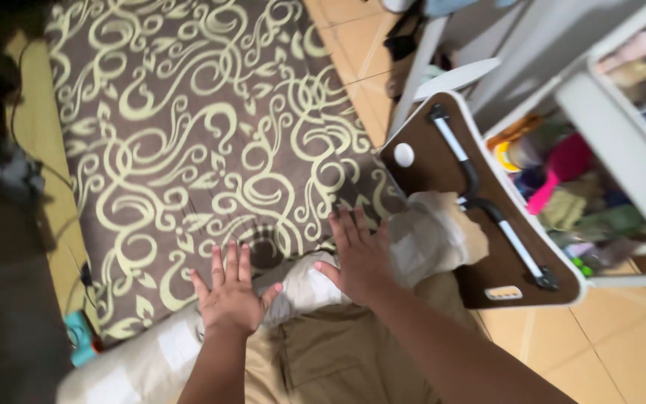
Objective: The person rolls a beige comforter tightly on a patterned mat, then lifts the rolled bundle and places it on top of a clothing rack. The hands remain visible throughout the rolling and placement actions.
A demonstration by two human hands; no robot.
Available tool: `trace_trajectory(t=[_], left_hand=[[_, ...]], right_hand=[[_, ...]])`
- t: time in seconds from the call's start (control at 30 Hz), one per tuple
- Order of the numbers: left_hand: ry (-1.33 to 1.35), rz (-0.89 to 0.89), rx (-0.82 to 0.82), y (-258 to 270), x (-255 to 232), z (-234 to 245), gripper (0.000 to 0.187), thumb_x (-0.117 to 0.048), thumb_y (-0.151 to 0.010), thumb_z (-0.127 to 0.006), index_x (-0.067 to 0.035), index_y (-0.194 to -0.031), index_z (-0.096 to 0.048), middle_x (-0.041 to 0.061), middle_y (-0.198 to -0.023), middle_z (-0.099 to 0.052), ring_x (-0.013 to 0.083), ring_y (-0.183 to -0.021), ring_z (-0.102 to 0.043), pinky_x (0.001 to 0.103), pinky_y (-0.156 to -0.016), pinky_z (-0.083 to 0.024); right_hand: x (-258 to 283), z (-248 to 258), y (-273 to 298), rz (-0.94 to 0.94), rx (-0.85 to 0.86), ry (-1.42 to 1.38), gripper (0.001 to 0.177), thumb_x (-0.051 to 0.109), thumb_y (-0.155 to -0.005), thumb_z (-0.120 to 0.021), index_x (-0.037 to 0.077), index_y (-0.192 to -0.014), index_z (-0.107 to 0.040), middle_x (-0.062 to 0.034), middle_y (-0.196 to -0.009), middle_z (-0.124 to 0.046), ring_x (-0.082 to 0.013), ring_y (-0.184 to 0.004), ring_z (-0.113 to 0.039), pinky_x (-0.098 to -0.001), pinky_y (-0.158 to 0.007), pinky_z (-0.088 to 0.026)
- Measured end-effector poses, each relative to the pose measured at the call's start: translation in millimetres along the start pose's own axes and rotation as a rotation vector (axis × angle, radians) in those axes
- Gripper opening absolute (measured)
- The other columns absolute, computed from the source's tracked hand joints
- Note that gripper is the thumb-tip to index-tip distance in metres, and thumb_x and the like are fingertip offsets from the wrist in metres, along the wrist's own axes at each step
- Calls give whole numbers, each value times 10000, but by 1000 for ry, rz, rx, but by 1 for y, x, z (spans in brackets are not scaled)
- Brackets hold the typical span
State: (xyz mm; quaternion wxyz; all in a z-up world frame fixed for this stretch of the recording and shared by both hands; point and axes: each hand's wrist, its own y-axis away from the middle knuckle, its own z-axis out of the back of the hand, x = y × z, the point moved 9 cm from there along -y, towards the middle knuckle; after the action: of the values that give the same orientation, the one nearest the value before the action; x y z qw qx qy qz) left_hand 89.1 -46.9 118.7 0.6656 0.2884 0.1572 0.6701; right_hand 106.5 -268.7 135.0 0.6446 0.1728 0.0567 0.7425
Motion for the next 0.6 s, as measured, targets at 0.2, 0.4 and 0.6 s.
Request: trace_trajectory(t=[0.2, 0.4, 0.6], left_hand=[[-180, -126, -36, 49, -7, 110, 1036, -830, -892, -319, -225, -1641, 63, -22, -1719, 109, 272, -1561, 163, 644, -1188, 59], [-336, -237, -98, 61, -41, 203, 1024, -813, -903, -327, -225, -1641, 70, -43, -1723, 129, 256, -1561, 178, 633, -1192, 67], [-484, -297, -61, 60, -87, 273, 1001, -797, -941, -312, -217, -1653, 86, -7, -1733, 142, 277, -1569, 195, 637, -1201, 66]], right_hand=[[-14, 88, 36, -120, -39, -38, 1003, 689, -882, -545, 117, -1595, -134, -119, -1678, -94, -345, -1543, -27, -704, -1157, -27], [-43, 163, 48, -200, -164, -76, 997, 664, -865, -586, 124, -1594, -170, -114, -1665, -130, -335, -1541, -63, -704, -1154, -38], [-80, 228, 47, -206, -376, -93, 971, 639, -828, -635, 123, -1559, -258, -117, -1643, -204, -362, -1525, -131, -669, -1174, -65]])
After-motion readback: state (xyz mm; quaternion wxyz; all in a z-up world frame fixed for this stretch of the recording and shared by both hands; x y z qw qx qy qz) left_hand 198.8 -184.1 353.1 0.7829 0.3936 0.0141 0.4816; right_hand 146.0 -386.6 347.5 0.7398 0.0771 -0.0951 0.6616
